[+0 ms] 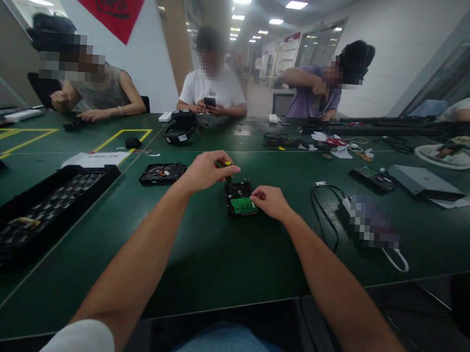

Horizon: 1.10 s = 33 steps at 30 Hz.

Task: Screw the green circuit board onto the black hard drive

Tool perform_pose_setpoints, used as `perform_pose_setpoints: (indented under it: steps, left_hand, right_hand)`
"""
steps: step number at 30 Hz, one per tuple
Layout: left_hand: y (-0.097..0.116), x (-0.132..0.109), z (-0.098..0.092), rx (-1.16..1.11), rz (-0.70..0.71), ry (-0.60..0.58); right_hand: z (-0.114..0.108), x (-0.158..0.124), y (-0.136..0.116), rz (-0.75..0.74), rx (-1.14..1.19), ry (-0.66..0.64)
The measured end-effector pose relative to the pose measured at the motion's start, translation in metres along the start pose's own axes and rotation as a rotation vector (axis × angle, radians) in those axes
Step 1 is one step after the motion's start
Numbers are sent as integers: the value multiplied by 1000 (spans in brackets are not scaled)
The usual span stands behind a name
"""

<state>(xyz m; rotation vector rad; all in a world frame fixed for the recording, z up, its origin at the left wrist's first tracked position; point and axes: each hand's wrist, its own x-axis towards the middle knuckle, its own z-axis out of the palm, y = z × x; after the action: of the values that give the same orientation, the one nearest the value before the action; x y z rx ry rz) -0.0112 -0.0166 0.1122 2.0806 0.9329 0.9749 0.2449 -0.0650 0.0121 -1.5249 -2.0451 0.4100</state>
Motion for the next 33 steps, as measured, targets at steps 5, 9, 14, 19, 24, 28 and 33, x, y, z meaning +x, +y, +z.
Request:
perform_pose_setpoints:
  steps: [5, 9, 14, 19, 24, 28, 33]
  left_hand:
    - [3, 0, 7, -63, 19, -42]
    - [4, -1, 3, -160, 10, -119]
    - [2, -4, -6, -316, -5, -236]
    - [-4, 0, -2, -72, 12, -78]
    - [-2, 5, 7, 352, 113, 160]
    - [4, 4, 14, 420, 200, 167]
    - [4, 2, 17, 465, 197, 126]
  right_hand:
    - [-2, 0, -2, 11, -9, -6]
    - [-3, 0, -4, 15, -18, -13]
    - [-2, 0, -4, 11, -13, -9]
    - [-2, -1, -2, 11, -8, -5]
    - [-2, -1, -2, 22, -3, -5]
    - [-2, -1, -1, 29, 8, -16]
    - [-1, 0, 2, 31, -12, -15]
